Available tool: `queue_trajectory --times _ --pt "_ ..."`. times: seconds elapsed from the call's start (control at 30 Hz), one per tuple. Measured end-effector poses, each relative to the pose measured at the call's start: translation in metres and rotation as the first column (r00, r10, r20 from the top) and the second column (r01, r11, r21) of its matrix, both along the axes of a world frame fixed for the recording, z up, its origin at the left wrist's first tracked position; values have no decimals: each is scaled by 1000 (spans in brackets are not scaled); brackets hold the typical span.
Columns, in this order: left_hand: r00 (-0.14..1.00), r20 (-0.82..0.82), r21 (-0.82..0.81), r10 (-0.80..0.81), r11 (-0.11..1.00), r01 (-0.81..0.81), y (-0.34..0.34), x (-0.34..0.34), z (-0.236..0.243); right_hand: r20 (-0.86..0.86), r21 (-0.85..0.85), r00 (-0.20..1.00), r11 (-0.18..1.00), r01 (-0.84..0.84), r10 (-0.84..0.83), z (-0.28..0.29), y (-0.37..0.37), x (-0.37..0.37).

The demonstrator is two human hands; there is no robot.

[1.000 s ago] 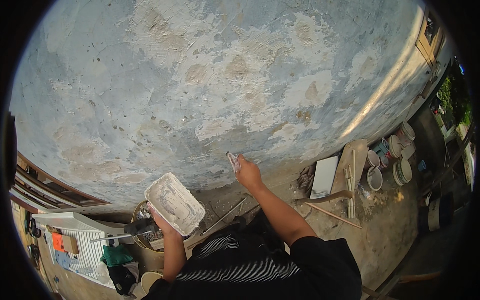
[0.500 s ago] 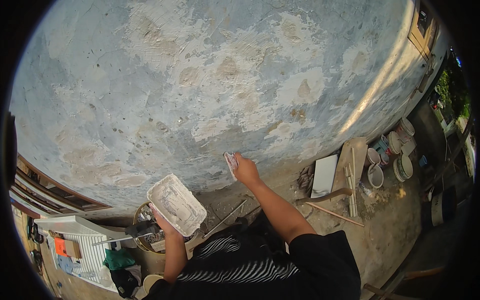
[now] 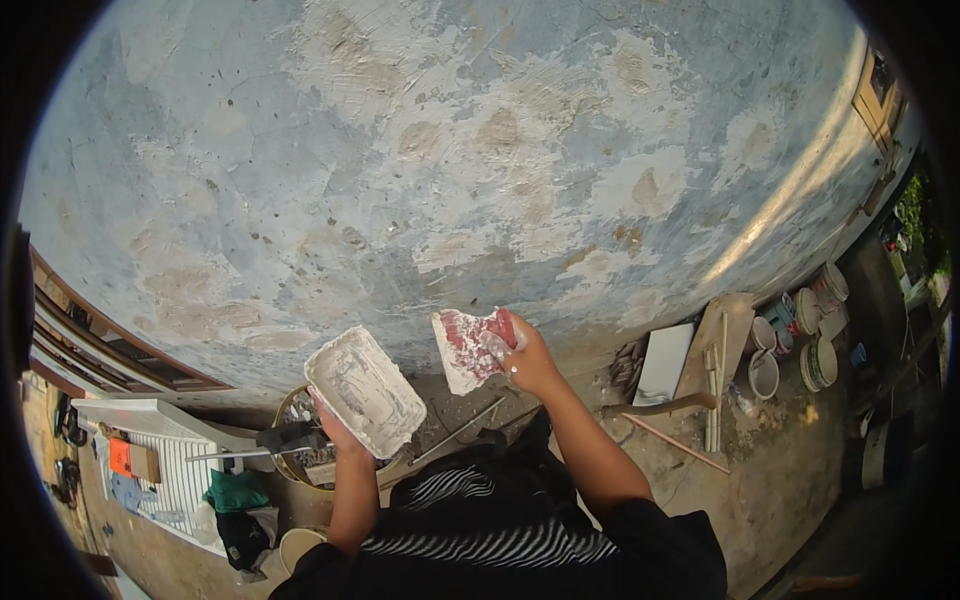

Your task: Applying putty to repair cracks on an outdoor house wall using a scraper.

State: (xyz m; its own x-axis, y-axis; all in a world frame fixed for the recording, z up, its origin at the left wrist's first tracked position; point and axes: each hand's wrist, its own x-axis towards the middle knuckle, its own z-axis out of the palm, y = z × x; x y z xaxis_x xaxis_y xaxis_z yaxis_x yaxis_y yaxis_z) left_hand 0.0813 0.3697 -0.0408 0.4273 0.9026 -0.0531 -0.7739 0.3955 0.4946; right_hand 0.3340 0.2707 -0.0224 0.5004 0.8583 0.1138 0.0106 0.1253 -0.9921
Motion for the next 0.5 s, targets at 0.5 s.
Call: queue_trajectory --times 0.5 --pt "980 198 239 -37 971 -12 17 23 20 -257 203 960 977 -57 110 70 0 -73"
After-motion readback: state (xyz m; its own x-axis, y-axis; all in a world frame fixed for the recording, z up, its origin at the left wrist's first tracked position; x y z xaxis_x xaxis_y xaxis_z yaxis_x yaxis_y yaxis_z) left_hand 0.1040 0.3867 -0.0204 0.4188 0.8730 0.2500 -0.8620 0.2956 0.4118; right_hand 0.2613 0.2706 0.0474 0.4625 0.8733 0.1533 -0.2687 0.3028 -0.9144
